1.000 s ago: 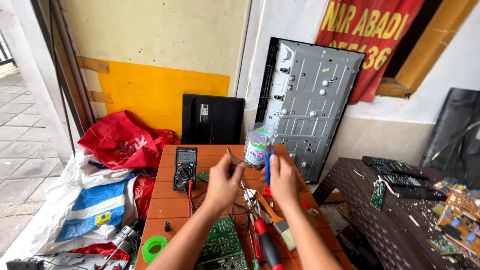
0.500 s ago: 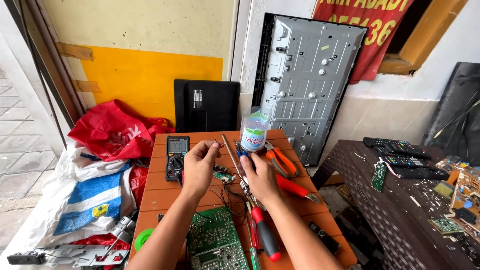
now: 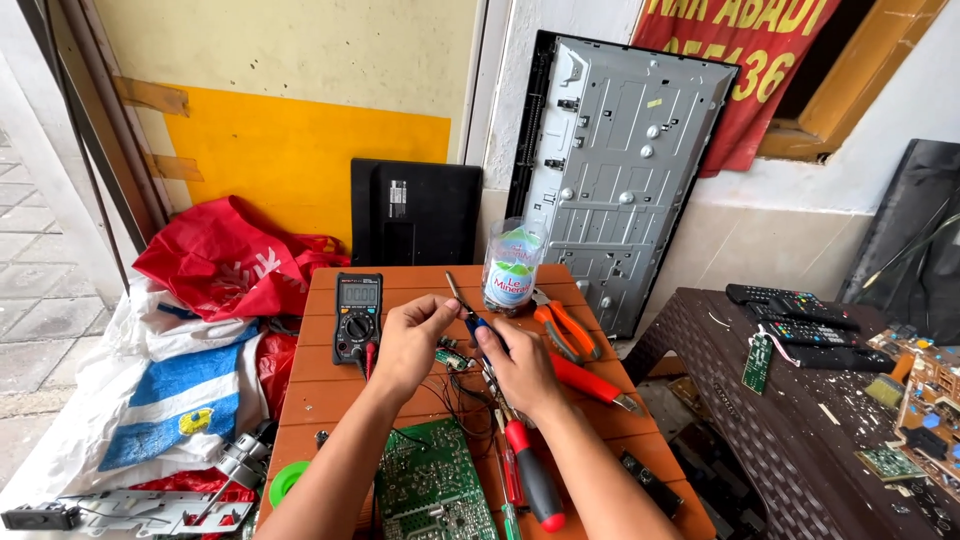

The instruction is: Repairing a circuit board using a soldering iron and multimeter for diagnostics.

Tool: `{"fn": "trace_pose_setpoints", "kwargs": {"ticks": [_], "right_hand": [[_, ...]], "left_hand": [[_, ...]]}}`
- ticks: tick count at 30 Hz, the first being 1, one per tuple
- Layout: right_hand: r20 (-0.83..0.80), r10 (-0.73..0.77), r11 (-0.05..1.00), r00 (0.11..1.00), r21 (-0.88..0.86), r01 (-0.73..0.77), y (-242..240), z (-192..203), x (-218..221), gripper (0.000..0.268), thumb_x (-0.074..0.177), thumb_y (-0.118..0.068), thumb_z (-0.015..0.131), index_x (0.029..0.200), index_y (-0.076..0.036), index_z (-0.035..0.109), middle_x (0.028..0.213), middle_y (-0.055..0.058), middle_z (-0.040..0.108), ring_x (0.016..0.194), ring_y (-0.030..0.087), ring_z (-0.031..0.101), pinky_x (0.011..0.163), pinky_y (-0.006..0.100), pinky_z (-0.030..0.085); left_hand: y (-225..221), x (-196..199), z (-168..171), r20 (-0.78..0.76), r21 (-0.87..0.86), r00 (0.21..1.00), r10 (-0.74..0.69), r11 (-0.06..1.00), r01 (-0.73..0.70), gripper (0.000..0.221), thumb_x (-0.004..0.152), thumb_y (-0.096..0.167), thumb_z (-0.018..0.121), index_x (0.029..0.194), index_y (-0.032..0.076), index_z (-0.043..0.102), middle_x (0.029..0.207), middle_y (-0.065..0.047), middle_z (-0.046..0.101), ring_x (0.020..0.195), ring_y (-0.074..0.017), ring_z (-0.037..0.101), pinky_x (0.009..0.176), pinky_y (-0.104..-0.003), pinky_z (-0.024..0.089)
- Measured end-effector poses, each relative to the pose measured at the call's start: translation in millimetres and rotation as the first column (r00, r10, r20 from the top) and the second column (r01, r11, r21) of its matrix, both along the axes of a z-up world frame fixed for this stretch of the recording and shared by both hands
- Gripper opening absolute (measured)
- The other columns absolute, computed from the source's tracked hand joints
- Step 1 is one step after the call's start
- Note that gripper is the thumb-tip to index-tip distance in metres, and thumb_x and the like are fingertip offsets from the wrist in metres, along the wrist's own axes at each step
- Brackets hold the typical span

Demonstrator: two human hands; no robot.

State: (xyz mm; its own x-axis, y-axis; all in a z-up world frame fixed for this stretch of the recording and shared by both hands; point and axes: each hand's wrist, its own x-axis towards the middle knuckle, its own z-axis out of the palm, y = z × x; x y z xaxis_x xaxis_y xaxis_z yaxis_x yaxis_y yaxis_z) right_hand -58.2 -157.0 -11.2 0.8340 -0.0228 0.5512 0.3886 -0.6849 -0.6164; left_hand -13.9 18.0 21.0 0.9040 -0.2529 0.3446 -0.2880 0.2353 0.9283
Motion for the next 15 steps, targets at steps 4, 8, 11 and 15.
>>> {"fn": "trace_pose_setpoints", "kwargs": {"ticks": [4, 8, 11, 15], "right_hand": [[0.03, 0.029, 1.0, 0.999, 0.001, -0.029, -3.8, -1.6, 1.1, 0.049, 0.107, -0.045, 0.049, 0.074, -0.013, 0.067, 0.069, 0.012, 0.073, 0.068, 0.031, 0.071, 0.061, 0.038, 0.054], [0.038, 0.031, 1.0, 0.999, -0.003, -0.031, -7.5, -5.1, 0.8, 0.049, 0.106, -0.045, 0.05, 0.074, -0.013, 0.067, 0.069, 0.013, 0.074, 0.069, 0.034, 0.072, 0.061, 0.039, 0.055], [0.049, 0.036, 0.999, 0.998, 0.014, -0.037, -6.0, -5.3, 1.0, 0.048, 0.106, -0.043, 0.051, 0.073, -0.013, 0.067, 0.068, 0.011, 0.074, 0.067, 0.032, 0.072, 0.061, 0.038, 0.055], [0.042, 0.04, 0.999, 0.998, -0.002, -0.04, -3.9, -4.1, -0.2, 0.05, 0.107, -0.045, 0.051, 0.071, -0.013, 0.062, 0.065, 0.012, 0.069, 0.064, 0.029, 0.068, 0.059, 0.037, 0.052]], "left_hand": [[3.1, -1.8, 0.5, -0.022, 0.012, 0.999, -0.041, 0.999, 0.041, 0.023, 0.097, 0.012, 0.065, 0.08, 0.006, 0.079, 0.055, 0.002, 0.036, 0.061, -0.0082, 0.031, 0.055, -0.024, 0.029], [-0.7, 8.7, -9.5, -0.032, -0.007, 0.999, -0.042, 0.999, 0.042, 0.024, 0.099, 0.012, 0.063, 0.081, 0.005, 0.078, 0.057, 0.001, 0.037, 0.063, -0.009, 0.031, 0.056, -0.025, 0.029], [-0.6, 10.0, -11.2, -0.037, -0.034, 0.998, -0.043, 0.999, 0.042, 0.023, 0.098, 0.012, 0.063, 0.082, 0.005, 0.077, 0.058, 0.001, 0.036, 0.063, -0.0085, 0.031, 0.057, -0.024, 0.028], [0.1, 9.3, -8.3, -0.04, -0.009, 0.998, -0.049, 0.999, 0.048, 0.024, 0.098, 0.012, 0.063, 0.08, 0.005, 0.077, 0.056, 0.002, 0.036, 0.061, -0.0081, 0.03, 0.056, -0.024, 0.028]]}}
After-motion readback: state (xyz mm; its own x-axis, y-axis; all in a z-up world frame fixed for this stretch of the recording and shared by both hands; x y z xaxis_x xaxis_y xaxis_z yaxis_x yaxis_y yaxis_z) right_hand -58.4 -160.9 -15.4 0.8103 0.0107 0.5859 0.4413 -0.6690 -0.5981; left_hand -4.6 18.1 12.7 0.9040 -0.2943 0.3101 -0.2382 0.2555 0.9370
